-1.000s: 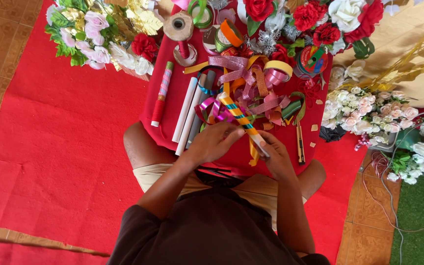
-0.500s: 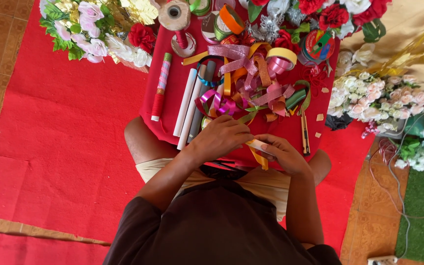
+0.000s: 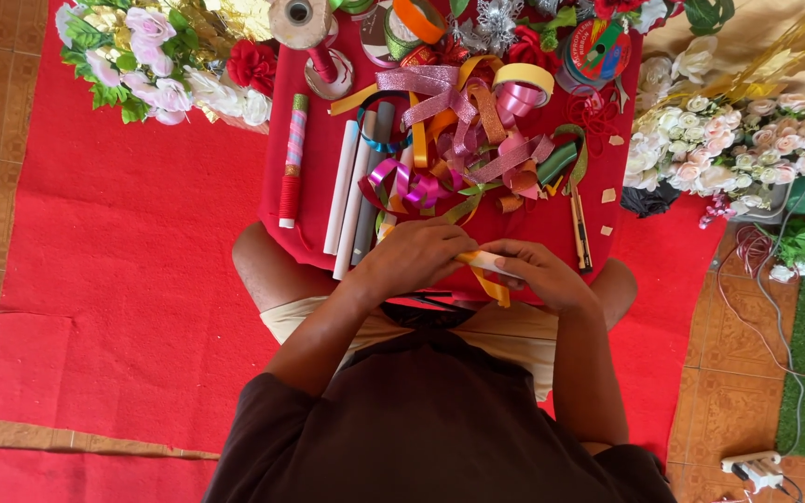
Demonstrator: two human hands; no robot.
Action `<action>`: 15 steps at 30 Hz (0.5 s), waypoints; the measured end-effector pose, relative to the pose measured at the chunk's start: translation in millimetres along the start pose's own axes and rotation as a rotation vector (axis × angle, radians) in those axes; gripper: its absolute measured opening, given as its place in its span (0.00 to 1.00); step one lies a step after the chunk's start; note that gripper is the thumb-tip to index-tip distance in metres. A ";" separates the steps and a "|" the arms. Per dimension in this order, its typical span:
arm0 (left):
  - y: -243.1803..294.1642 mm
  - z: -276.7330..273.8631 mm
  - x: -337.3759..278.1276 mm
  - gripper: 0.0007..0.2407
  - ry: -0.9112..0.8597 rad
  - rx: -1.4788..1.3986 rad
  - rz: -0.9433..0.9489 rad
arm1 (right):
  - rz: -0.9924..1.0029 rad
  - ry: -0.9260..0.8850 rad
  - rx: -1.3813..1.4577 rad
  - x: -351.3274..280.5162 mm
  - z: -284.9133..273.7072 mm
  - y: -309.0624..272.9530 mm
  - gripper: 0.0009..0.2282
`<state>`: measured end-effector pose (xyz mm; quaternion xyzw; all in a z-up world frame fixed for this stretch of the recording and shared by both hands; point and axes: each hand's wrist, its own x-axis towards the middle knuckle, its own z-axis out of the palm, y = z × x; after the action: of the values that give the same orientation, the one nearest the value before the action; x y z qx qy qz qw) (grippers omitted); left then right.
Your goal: The person sits on a red mat and decorates cylindrical paper tubes by wrapping them with colorful ribbons. They handle multiple ribbons, including pink, orange, and purple, and wrap them around the tubes by hand.
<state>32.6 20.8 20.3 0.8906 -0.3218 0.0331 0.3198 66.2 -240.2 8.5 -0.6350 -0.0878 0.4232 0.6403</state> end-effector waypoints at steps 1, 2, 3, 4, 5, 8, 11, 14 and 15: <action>1.1 -3.7 0.5 0.07 -0.003 0.001 0.002 | -0.002 0.002 0.002 -1.6 0.1 -9.0 0.16; 2.1 -7.3 0.9 0.08 0.008 -0.050 -0.027 | -0.018 0.024 -0.052 -3.3 0.2 -17.9 0.18; 3.4 -10.9 0.6 0.08 0.018 -0.101 -0.057 | -0.033 0.045 -0.105 -4.9 0.7 -26.5 0.20; 1.8 -12.0 1.1 0.08 0.016 -0.101 -0.056 | -0.035 0.046 -0.103 -1.8 -4.3 -25.4 0.20; 0.0 -13.3 1.5 0.09 0.086 -0.172 -0.082 | -0.103 0.142 -0.032 1.6 -9.3 -24.3 0.24; 5.1 -30.5 6.1 0.11 0.282 -0.351 -0.192 | -0.243 0.349 0.185 5.8 -45.4 9.8 0.24; 5.3 -50.6 7.0 0.13 0.498 -0.599 -0.386 | -0.334 0.485 0.369 6.5 -63.7 34.6 0.17; 0.2 -60.7 5.1 0.13 0.651 -0.875 -0.525 | -0.340 0.502 0.405 8.2 -57.3 44.6 0.12; -1.2 -62.5 4.2 0.13 0.715 -1.013 -0.554 | -0.325 0.493 0.399 8.6 -53.2 47.9 0.10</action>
<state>45.8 56.1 70.3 0.6149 0.0681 0.0876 0.7808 85.5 -281.7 -47.2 -0.5582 0.0539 0.1588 0.8126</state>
